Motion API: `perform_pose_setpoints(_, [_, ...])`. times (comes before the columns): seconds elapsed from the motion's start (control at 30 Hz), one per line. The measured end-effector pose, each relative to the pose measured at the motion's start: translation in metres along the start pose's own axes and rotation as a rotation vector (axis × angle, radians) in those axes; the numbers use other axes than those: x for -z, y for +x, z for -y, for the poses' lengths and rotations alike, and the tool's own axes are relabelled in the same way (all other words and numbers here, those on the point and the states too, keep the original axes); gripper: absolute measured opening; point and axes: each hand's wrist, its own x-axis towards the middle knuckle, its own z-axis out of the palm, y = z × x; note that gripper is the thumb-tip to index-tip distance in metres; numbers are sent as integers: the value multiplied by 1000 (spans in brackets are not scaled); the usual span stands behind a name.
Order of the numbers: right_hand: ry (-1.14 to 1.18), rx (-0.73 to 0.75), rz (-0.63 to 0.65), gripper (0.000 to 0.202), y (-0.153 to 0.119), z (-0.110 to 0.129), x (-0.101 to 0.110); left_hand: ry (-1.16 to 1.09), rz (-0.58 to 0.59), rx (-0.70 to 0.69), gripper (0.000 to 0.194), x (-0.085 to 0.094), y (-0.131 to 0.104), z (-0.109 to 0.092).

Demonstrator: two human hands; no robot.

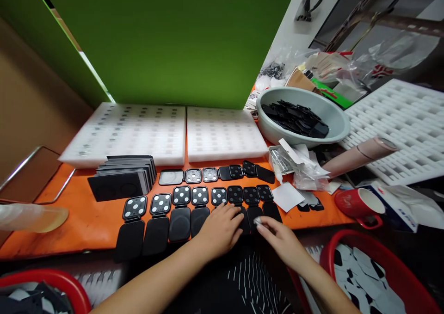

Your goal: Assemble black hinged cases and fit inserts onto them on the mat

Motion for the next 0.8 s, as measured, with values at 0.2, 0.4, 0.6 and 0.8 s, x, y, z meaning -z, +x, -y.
perform_pose_setpoints(0.2, [-602, 122, -10, 26, 72, 51, 6, 140, 93, -32, 78, -24, 5, -4])
perform_pose_setpoints(0.4, [-1149, 231, 206, 22, 109, 81, -6, 151, 14, -31, 63, -31, 6, -1])
perform_pose_setpoints(0.6, [-1420, 306, 358, 25, 112, 102, -33, 31, -26, 16, 58, -26, 6, 0])
perform_pose_setpoints(0.8, [-1400, 367, 475, 23, 118, 107, -26, 37, -25, -7, 66, -27, 6, 2])
